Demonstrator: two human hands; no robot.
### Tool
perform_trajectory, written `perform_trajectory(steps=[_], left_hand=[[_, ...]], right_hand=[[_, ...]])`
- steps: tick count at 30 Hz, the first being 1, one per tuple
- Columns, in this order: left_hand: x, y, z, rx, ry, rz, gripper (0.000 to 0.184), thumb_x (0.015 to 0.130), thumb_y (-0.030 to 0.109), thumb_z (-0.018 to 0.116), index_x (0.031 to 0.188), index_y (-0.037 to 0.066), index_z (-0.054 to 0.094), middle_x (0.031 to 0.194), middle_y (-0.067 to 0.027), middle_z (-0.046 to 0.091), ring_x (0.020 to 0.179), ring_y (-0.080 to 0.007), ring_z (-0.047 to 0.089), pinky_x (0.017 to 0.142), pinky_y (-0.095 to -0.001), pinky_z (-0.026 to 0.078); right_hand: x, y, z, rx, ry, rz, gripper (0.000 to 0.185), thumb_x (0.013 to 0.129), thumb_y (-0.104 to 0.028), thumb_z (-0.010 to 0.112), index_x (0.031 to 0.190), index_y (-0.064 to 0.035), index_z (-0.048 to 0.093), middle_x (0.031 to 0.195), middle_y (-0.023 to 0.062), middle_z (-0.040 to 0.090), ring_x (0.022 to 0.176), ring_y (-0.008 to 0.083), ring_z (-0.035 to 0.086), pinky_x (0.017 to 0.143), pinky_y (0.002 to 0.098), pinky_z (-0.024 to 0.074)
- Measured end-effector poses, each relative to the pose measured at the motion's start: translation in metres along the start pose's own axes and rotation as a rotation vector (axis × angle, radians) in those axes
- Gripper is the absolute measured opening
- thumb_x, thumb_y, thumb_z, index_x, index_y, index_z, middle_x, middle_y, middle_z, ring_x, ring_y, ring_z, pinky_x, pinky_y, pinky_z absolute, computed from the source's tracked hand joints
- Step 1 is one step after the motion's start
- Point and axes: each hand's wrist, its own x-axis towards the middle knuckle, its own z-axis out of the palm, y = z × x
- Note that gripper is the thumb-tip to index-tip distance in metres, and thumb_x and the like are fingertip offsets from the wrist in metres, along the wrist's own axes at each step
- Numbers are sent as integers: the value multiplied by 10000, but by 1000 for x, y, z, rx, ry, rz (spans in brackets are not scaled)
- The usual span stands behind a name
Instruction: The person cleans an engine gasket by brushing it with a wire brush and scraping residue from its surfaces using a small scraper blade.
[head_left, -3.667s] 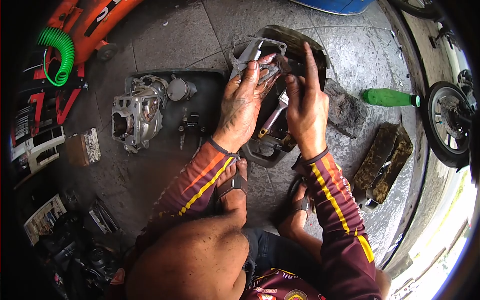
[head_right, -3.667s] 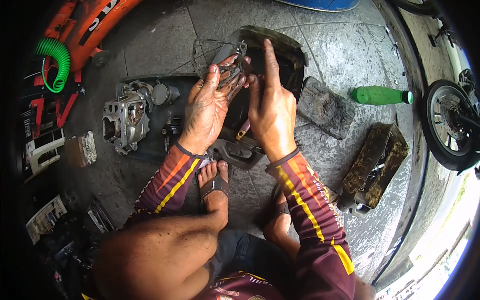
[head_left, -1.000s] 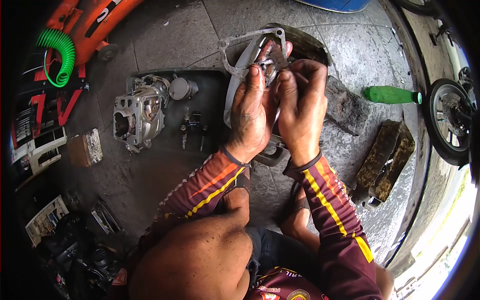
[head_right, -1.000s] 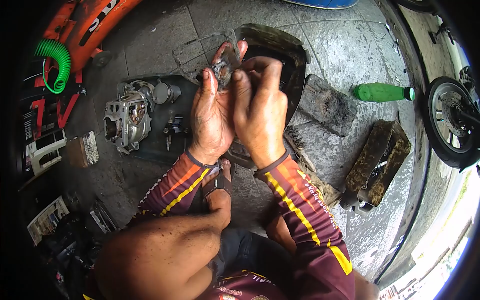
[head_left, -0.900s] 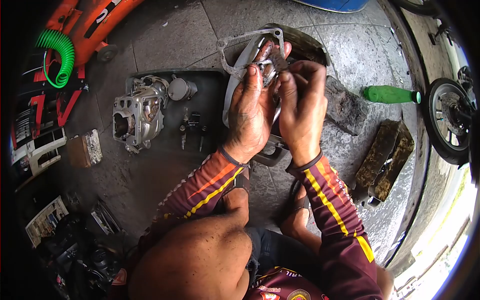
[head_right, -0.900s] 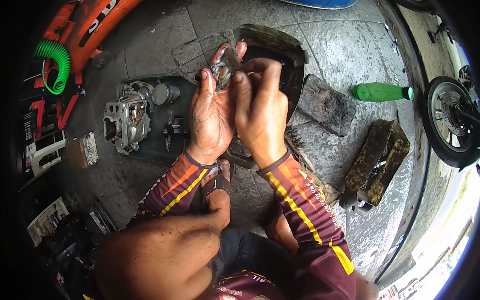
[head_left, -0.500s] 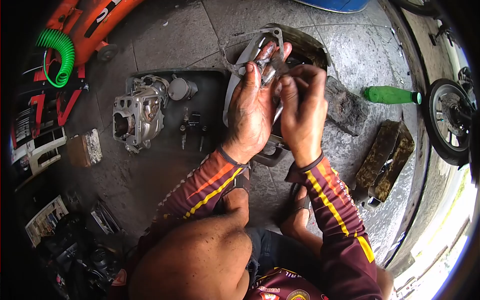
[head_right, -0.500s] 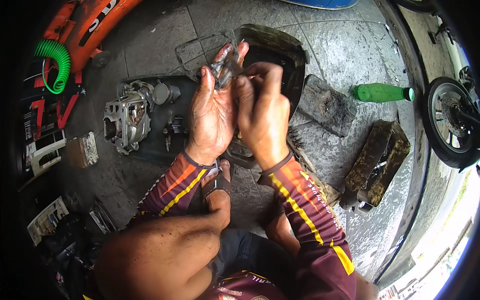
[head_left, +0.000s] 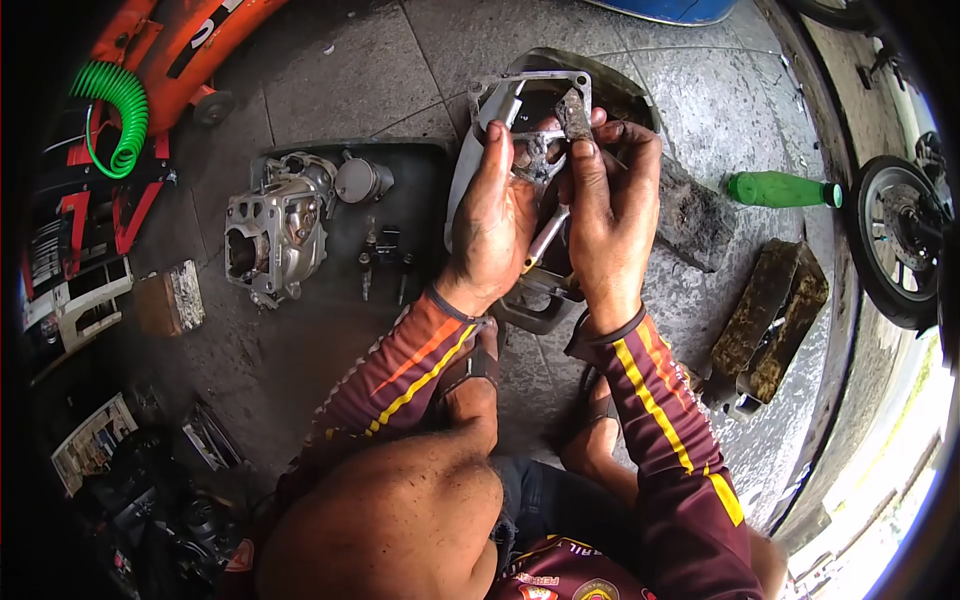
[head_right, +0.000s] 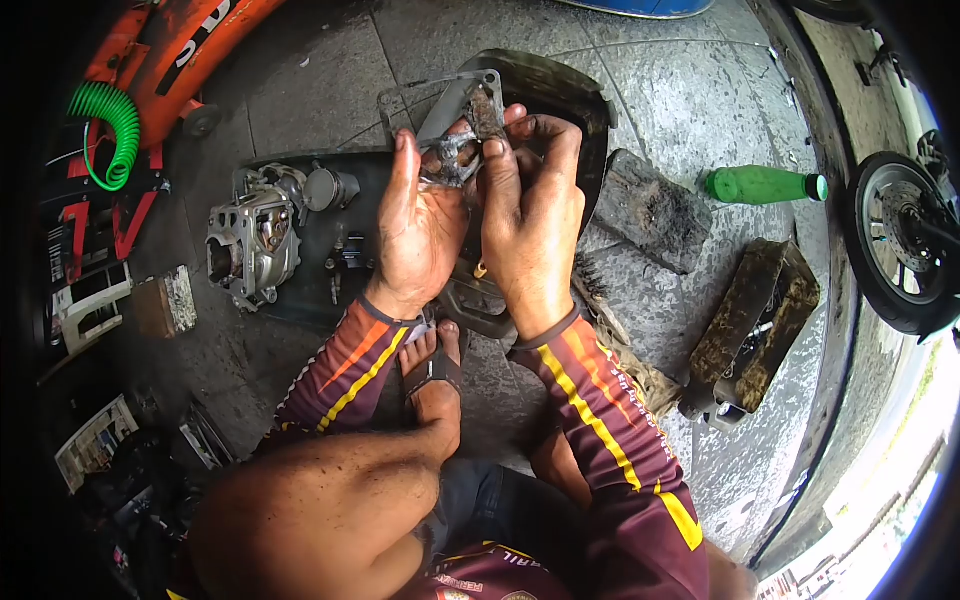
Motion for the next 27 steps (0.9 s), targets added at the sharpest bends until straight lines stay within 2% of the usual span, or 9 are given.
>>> perform_trajectory(steps=[2,3,7,11,16,20,22,24,27], left_hand=[[-2,-1,-7,201,158,-40,568,1073,437,266,1377,8,481,1371,-147,555,1273,-213,517,1088,-361,396],[0,-2,-10,153,150,-7,493,1079,380,307,1343,15,508,1319,-126,592,1232,-184,547,1063,-339,418],[2,3,-7,238,187,-24,542,1075,414,286,1348,-1,502,1346,-151,573,1242,-209,547,1078,-354,408],[4,5,-7,193,54,-10,611,1070,453,247,1343,-32,500,1354,-188,564,1263,-250,537,1104,-377,385],[2,11,-8,173,29,-30,637,1067,467,232,1321,-44,516,1322,-194,587,1243,-260,554,1107,-373,381],[3,12,-11,276,135,-52,614,1070,452,262,1301,-49,531,1294,-178,606,1184,-230,585,1064,-369,415],[4,8,-12,312,193,-59,604,1071,445,273,1293,-50,539,1287,-171,612,1166,-218,591,1049,-368,425],[4,6,-11,238,225,-32,580,1073,425,295,1273,-52,557,1272,-159,621,1146,-203,598,1030,-362,434],[4,13,-10,192,147,-86,574,1074,419,297,1268,-51,563,1255,-155,630,1143,-200,603,1020,-351,441]], right_hand=[[1,-1,-2,28,-25,41,198,968,-84,580,1109,-3,468,760,153,695,664,241,705,558,321,502],[2,-1,-2,-22,-30,-9,201,965,-83,582,1113,-8,468,766,157,695,666,262,708,559,337,506],[2,-1,-6,-195,-72,-97,205,955,-85,589,1111,-36,466,785,167,695,668,336,703,550,385,508],[-8,-6,-3,-255,-141,-158,200,944,-92,599,1089,-66,464,808,172,693,706,388,689,557,406,513],[-12,-3,-6,-297,-199,-195,202,942,-97,605,1092,-65,474,813,166,696,713,376,694,565,402,517],[-5,-2,-10,-300,-194,-252,200,940,-94,616,1088,-60,486,831,165,702,721,361,702,568,390,520],[2,-7,-14,-267,-149,-121,188,945,-85,610,1084,-55,488,841,167,703,746,346,715,577,382,527],[5,-1,-14,-255,-136,-233,198,939,-85,616,1084,-54,485,827,174,693,740,363,707,578,391,529],[-5,-2,-10,-327,-205,-222,207,927,-91,631,1073,-55,488,825,197,677,741,403,687,582,411,531]])
